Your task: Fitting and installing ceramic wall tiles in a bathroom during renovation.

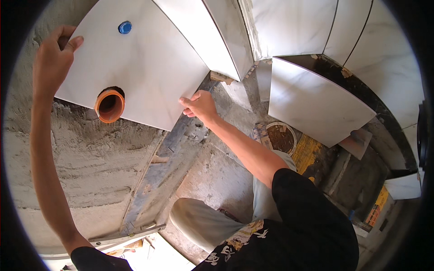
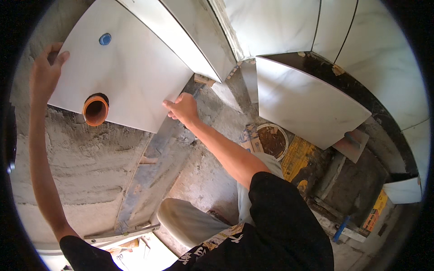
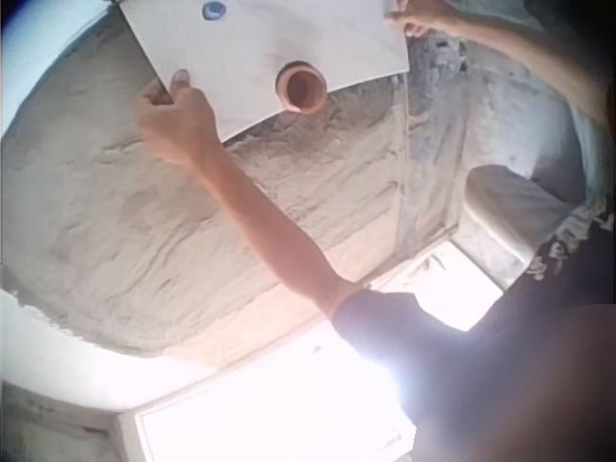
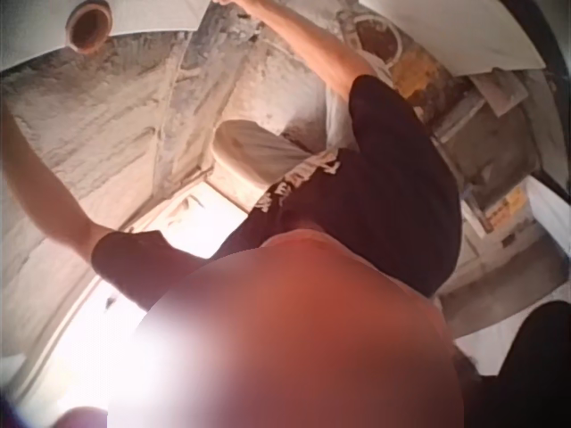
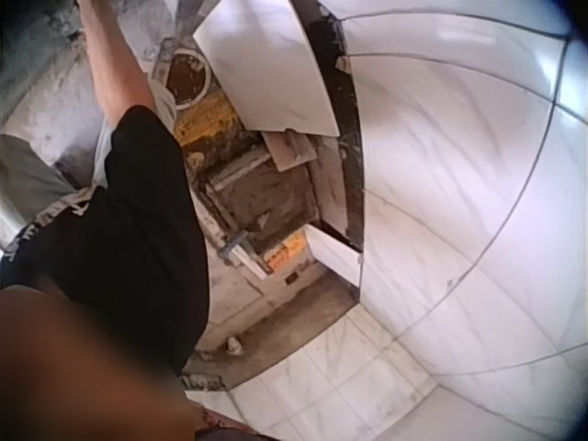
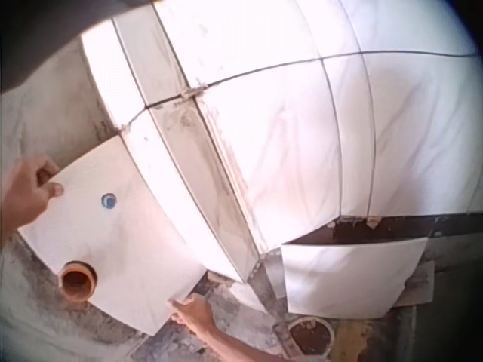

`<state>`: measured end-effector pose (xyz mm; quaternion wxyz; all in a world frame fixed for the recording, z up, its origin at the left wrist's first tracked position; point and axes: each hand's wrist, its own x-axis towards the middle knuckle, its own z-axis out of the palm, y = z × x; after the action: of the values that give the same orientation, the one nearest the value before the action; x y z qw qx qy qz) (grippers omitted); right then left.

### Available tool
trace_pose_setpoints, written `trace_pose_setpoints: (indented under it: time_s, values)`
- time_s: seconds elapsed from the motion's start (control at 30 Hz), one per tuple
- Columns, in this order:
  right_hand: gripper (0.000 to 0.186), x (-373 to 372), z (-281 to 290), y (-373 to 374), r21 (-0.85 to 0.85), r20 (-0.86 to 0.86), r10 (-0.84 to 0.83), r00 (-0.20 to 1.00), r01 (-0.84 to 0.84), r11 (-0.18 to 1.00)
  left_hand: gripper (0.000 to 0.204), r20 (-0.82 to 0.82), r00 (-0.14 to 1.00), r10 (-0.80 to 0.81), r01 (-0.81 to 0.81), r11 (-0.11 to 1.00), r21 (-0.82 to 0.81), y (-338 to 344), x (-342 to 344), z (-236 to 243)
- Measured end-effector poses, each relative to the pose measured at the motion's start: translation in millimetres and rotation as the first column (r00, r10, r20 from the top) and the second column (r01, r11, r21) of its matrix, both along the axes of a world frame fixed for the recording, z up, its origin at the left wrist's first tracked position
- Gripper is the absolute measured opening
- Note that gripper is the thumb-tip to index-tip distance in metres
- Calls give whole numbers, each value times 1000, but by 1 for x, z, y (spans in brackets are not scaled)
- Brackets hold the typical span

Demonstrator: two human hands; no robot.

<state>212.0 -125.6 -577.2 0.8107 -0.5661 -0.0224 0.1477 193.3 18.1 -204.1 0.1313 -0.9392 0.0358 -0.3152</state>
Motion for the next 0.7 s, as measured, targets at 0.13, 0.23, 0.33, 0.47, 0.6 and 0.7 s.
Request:
trace_pose_setpoints:
  time_s: [0.13,0.23,0.33,0.47,0.6,0.7]
  values:
    - [33,0,0,2,43,-15,12,1000,-11,999,25,38,999,-25,25,1000,0,6,-1,-3]
    - [36,-3,1,5,113,-23,20,1000,-17,993,24,111,993,-49,49,999,3,10,-2,-11]
    - [37,0,2,-4,88,-63,17,998,-12,996,31,137,989,-48,42,998,47,-2,-8,-15]
    - [33,-3,-3,9,137,-71,5,997,5,991,27,125,989,83,-69,992,-110,-61,-31,-20]
    - [33,-6,0,15,101,-74,-2,997,9,995,14,190,979,80,-55,990,-130,-63,-36,-20]
    - [33,0,2,9,78,-72,16,997,-10,997,17,182,975,125,-103,987,-124,-60,-31,-17]
